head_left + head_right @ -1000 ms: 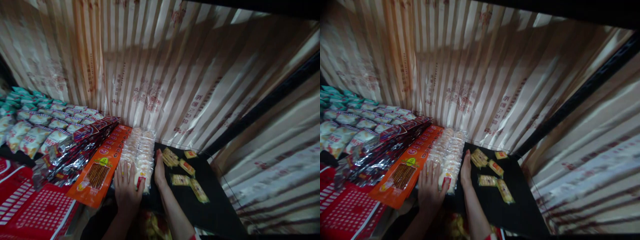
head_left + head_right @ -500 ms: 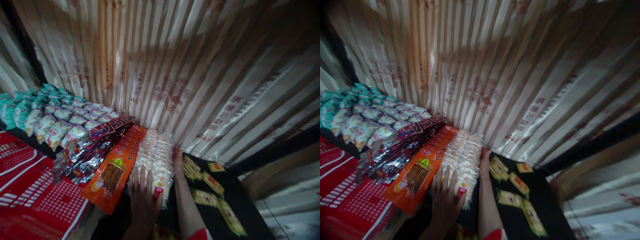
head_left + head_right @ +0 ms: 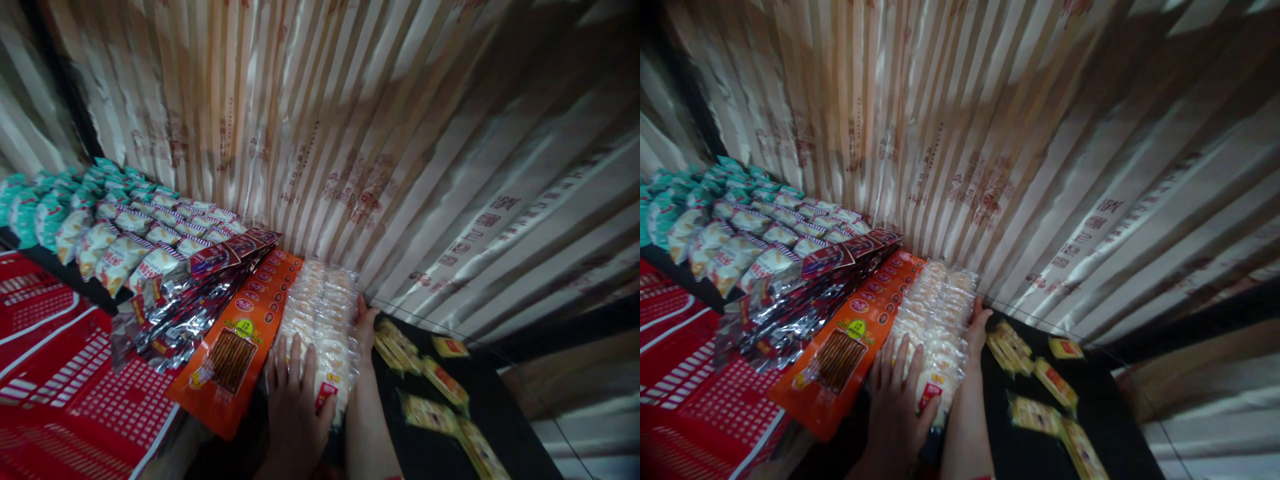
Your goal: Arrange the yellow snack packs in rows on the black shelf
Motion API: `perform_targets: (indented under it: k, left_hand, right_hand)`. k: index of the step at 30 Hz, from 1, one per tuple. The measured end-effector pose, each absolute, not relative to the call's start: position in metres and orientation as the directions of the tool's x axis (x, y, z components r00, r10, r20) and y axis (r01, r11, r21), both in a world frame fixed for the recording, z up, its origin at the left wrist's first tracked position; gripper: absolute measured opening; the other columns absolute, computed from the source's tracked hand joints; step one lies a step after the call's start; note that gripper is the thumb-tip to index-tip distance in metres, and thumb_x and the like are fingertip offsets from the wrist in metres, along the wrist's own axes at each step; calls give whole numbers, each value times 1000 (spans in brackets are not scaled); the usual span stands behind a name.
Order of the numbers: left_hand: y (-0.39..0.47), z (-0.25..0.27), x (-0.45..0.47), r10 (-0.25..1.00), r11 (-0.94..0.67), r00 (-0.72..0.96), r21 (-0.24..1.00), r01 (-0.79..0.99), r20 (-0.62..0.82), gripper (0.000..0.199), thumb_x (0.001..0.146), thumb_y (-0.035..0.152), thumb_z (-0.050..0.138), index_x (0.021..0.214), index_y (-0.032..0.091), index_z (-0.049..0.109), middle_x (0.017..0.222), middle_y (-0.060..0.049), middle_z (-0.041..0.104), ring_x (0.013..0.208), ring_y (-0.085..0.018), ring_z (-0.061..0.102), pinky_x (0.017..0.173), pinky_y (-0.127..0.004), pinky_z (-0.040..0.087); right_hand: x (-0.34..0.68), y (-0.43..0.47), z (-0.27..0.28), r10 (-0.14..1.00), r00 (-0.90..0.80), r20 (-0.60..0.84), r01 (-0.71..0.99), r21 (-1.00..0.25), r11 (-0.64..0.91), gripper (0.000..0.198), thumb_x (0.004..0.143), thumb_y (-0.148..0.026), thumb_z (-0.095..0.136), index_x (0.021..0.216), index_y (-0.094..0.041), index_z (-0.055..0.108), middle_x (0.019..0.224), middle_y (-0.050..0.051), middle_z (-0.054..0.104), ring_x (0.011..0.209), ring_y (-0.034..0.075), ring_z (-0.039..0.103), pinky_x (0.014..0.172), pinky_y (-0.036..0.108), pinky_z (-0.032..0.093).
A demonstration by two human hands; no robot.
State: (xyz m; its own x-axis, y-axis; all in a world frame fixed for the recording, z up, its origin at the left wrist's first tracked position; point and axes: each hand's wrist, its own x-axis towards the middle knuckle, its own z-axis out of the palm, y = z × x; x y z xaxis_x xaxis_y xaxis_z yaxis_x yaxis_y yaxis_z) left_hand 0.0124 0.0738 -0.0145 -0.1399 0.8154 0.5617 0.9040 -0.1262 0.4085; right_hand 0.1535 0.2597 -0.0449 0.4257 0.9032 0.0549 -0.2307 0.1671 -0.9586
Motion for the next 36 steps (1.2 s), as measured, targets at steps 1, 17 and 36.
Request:
perform_targets:
  k: [1,17,36]
  left_hand:
    - [74,-14,12,818,-122,-141,407,905,557,67,72,36,60,134,19,41,144,-10,36,135,-34,23,106,-52,26]
    - [75,-7,11,826,-118,-176,470,875,536,69,73,44,57,134,18,42,144,-11,35,134,-34,24,107,-53,22]
    - [76,0,3,801,-87,-281,566,820,530,60,77,32,56,134,17,43,145,-12,33,135,-30,26,105,-48,32]
  right_hand:
    - [152,259,-44,899,438,21,-249,-958,143,71,82,-66,21,132,-21,43,125,7,58,108,19,59,87,36,50]
    - [156,231,4,900,427,-87,-389,-916,96,51,84,-55,36,113,-17,55,128,8,55,120,17,49,108,40,29]
    - [161,275,-11,918,395,-31,-171,-984,40,50,86,-54,32,119,-24,55,132,1,52,124,16,44,110,37,27]
